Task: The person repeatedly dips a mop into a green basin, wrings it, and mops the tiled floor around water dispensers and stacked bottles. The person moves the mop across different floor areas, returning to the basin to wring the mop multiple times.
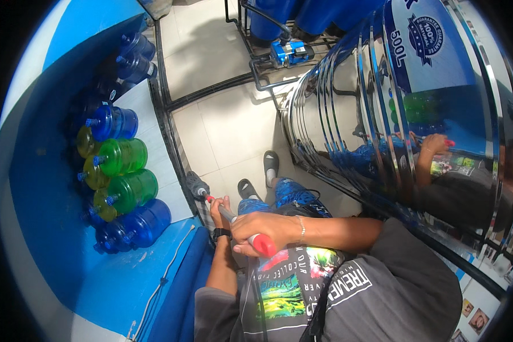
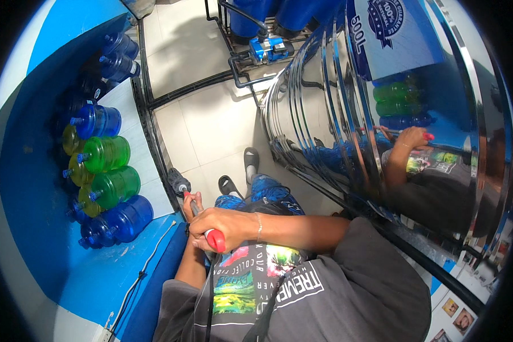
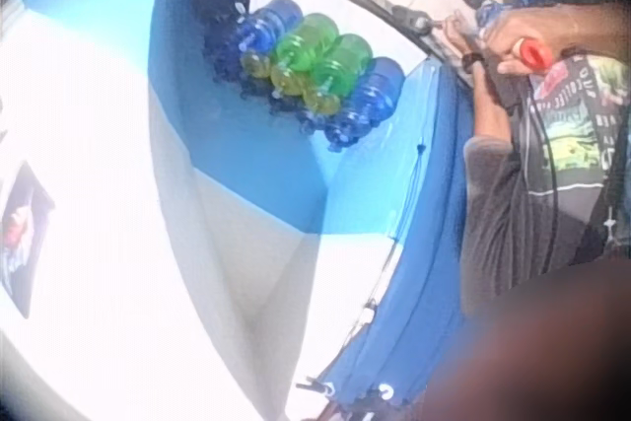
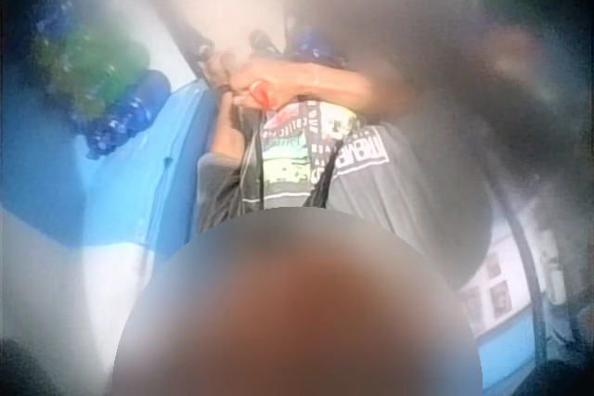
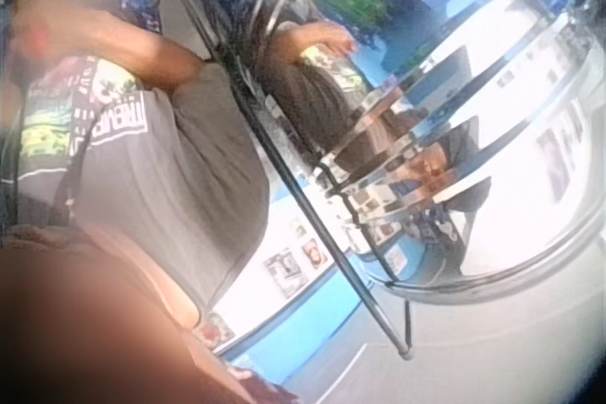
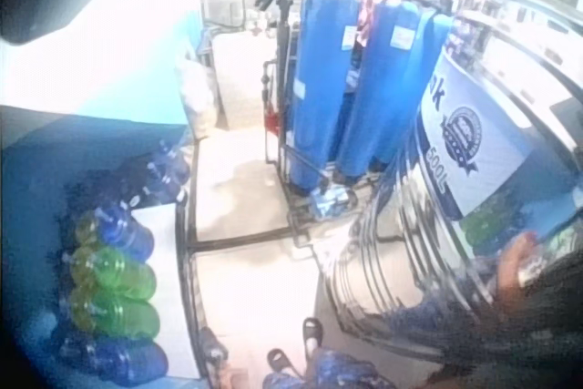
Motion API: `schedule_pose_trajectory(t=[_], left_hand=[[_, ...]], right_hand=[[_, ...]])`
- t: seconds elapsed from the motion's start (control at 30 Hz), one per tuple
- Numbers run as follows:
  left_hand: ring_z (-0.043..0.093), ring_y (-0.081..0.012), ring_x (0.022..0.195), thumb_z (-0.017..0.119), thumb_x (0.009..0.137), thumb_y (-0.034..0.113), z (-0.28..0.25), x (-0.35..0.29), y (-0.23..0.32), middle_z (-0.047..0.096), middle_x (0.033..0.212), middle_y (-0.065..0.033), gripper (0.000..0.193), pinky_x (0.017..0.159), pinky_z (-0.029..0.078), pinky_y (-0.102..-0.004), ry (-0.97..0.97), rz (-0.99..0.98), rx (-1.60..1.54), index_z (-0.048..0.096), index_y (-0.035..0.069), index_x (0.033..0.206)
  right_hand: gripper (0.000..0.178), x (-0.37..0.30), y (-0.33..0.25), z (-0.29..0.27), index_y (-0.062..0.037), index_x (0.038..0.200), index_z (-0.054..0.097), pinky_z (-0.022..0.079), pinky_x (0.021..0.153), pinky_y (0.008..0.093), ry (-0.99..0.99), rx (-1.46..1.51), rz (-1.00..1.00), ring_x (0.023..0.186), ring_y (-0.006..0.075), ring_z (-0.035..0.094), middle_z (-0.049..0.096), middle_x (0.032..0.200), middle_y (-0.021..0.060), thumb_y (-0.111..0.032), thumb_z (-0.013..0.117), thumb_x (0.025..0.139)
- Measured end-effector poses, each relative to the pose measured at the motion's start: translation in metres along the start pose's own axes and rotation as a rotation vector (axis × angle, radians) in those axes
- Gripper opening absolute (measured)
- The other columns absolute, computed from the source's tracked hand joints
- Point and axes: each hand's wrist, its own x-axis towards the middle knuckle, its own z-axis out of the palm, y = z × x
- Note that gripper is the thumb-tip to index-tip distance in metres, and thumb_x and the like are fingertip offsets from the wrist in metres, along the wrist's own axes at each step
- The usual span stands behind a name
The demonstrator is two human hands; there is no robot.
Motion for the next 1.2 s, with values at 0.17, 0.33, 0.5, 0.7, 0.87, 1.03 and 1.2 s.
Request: schedule_pose_trajectory(t=[0.17, 0.33, 0.5, 0.7, 0.87, 1.03, 1.2], left_hand=[[0.066, -0.0355, 0.08, 0.083, 0.1, 0.02, 0.039, 0.005, 0.037, 0.068, 0.082, -0.0162, 0.034, 0.079, 0.052, -0.047, -0.204, 0.036, -0.107, 0.062, 0.002, 0.08], [0.064, -0.0419, 0.08, 0.086, 0.098, 0.03, 0.077, -0.008, 0.087, 0.065, 0.08, -0.0178, 0.039, 0.077, 0.051, -0.0497, -0.524, 0.177, -0.178, 0.063, 0.004, 0.08], [0.064, -0.0417, 0.082, 0.087, 0.096, 0.038, 0.134, -0.038, 0.124, 0.065, 0.079, -0.0181, 0.046, 0.079, 0.051, -0.0524, -0.768, 0.235, -0.32, 0.061, 0.004, 0.079], [0.065, -0.04, 0.08, 0.088, 0.096, 0.036, 0.184, -0.049, 0.128, 0.067, 0.082, -0.0167, 0.044, 0.074, 0.052, -0.0506, -0.996, 0.368, -0.345, 0.062, 0.003, 0.082], [0.067, -0.0413, 0.083, 0.088, 0.095, 0.043, 0.173, -0.052, 0.114, 0.067, 0.081, -0.018, 0.051, 0.077, 0.053, -0.0515, -1.032, 0.307, -0.282, 0.062, 0.003, 0.077], [0.068, -0.042, 0.086, 0.083, 0.096, 0.051, 0.14, -0.055, 0.103, 0.068, 0.082, -0.018, 0.056, 0.079, 0.054, -0.0523, -1.057, 0.276, -0.239, 0.063, 0.003, 0.075], [0.071, -0.0422, 0.089, 0.07, 0.104, 0.056, 0.096, -0.029, 0.102, 0.073, 0.086, -0.0176, 0.058, 0.08, 0.055, -0.0541, -1.074, 0.353, -0.081, 0.067, 0.005, 0.076]], right_hand=[[0.028, -0.03, -0.052, -0.001, -0.002, 0.075, 0.054, 0.049, 0.069, 0.0494, 0.185, -0.159, 0.05, 0.069, 0.0401, 0.061, 0.056, 0.071, 0.0169, -0.003, 0.073, 0.094], [0.023, -0.068, -0.097, 0.036, -0.0017, 0.075, 0.057, 0.053, 0.071, 0.0456, 0.524, -0.377, 0.118, 0.066, 0.0348, 0.063, 0.06, 0.07, 0.0144, 0.004, 0.071, 0.092], [0.025, -0.101, -0.104, 0.065, -0.0009, 0.074, 0.056, 0.057, 0.076, 0.0418, 0.906, -0.453, 0.092, 0.065, 0.0262, 0.065, 0.064, 0.069, 0.0113, 0.007, 0.069, 0.093], [0.025, -0.124, -0.094, 0.079, -0.0002, 0.076, 0.055, 0.057, 0.077, 0.0392, 0.99, -0.62, 0.184, 0.067, 0.023, 0.065, 0.063, 0.071, 0.0105, 0.007, 0.068, 0.096], [0.022, -0.123, -0.084, 0.092, -0.0015, 0.078, 0.058, 0.055, 0.073, 0.0393, 0.911, -0.626, 0.187, 0.067, 0.0258, 0.065, 0.065, 0.074, 0.0116, 0.007, 0.072, 0.094], [0.022, -0.114, -0.084, 0.11, -0.0023, 0.076, 0.058, 0.052, 0.069, 0.0402, 0.723, -0.659, 0.175, 0.065, 0.0288, 0.064, 0.063, 0.072, 0.012, 0.007, 0.072, 0.091], [0.022, -0.095, -0.078, 0.124, -0.0015, 0.077, 0.058, 0.053, 0.071, 0.0396, 0.783, -0.553, 0.128, 0.064, 0.0253, 0.062, 0.065, 0.072, 0.0121, 0.007, 0.072, 0.093]])
